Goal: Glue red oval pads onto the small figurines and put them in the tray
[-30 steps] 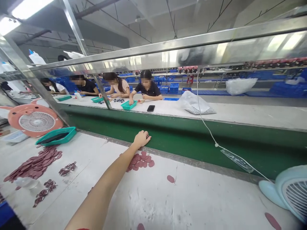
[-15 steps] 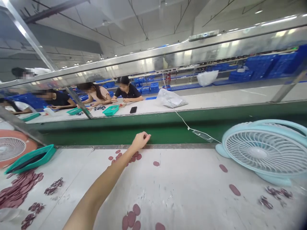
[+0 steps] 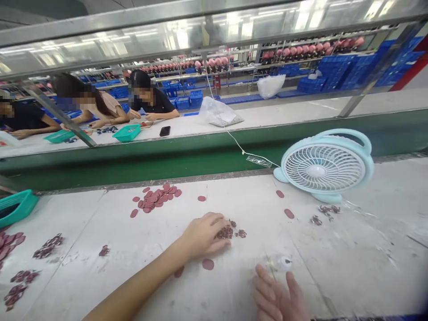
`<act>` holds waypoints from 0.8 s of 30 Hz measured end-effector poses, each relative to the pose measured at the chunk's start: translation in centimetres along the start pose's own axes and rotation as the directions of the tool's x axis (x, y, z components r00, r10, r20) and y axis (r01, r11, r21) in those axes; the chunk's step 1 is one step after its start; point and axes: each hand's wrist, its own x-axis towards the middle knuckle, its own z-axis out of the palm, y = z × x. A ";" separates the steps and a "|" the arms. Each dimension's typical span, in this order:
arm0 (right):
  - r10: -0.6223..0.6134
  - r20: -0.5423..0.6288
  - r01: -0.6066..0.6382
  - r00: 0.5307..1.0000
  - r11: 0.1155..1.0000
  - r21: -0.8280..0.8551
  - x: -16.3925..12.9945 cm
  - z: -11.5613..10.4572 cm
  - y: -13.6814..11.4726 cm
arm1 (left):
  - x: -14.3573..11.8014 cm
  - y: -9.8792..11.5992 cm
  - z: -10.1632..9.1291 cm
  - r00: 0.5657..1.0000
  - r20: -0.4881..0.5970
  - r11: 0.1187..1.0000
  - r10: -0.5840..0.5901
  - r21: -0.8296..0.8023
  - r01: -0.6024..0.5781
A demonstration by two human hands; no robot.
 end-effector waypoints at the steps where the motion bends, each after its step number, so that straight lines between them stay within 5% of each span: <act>1: 0.046 0.032 -0.050 0.998 0.987 0.150 0.2 -0.1 -0.3 | -1.2 0.1 -0.7 0.999 -0.019 0.999 -0.046 -0.003 0.046; 4: 0.066 0.199 -0.170 0.978 0.803 0.571 1.1 0.3 -1.1 | -4.5 0.7 -1.3 0.994 0.007 0.993 -0.110 -0.043 0.110; 7: -0.040 0.243 -0.148 0.969 0.694 0.705 1.9 1.6 -1.7 | -6.6 1.5 0.1 0.990 0.107 0.988 -0.090 -0.119 0.103; 14: 0.050 0.134 -0.122 0.990 0.785 0.607 1.4 3.7 -1.6 | -7.6 1.6 2.8 0.965 0.117 0.885 -0.234 -0.385 0.261; 18: 0.092 0.073 -0.114 0.993 0.904 0.412 -0.2 3.9 -0.4 | -8.8 2.1 3.3 0.908 0.100 0.676 -0.406 -0.636 0.372; 24: 0.067 0.079 -0.074 0.995 0.993 0.087 -1.9 5.4 1.4 | -10.2 6.0 6.8 0.800 0.262 0.166 -0.540 -0.898 0.407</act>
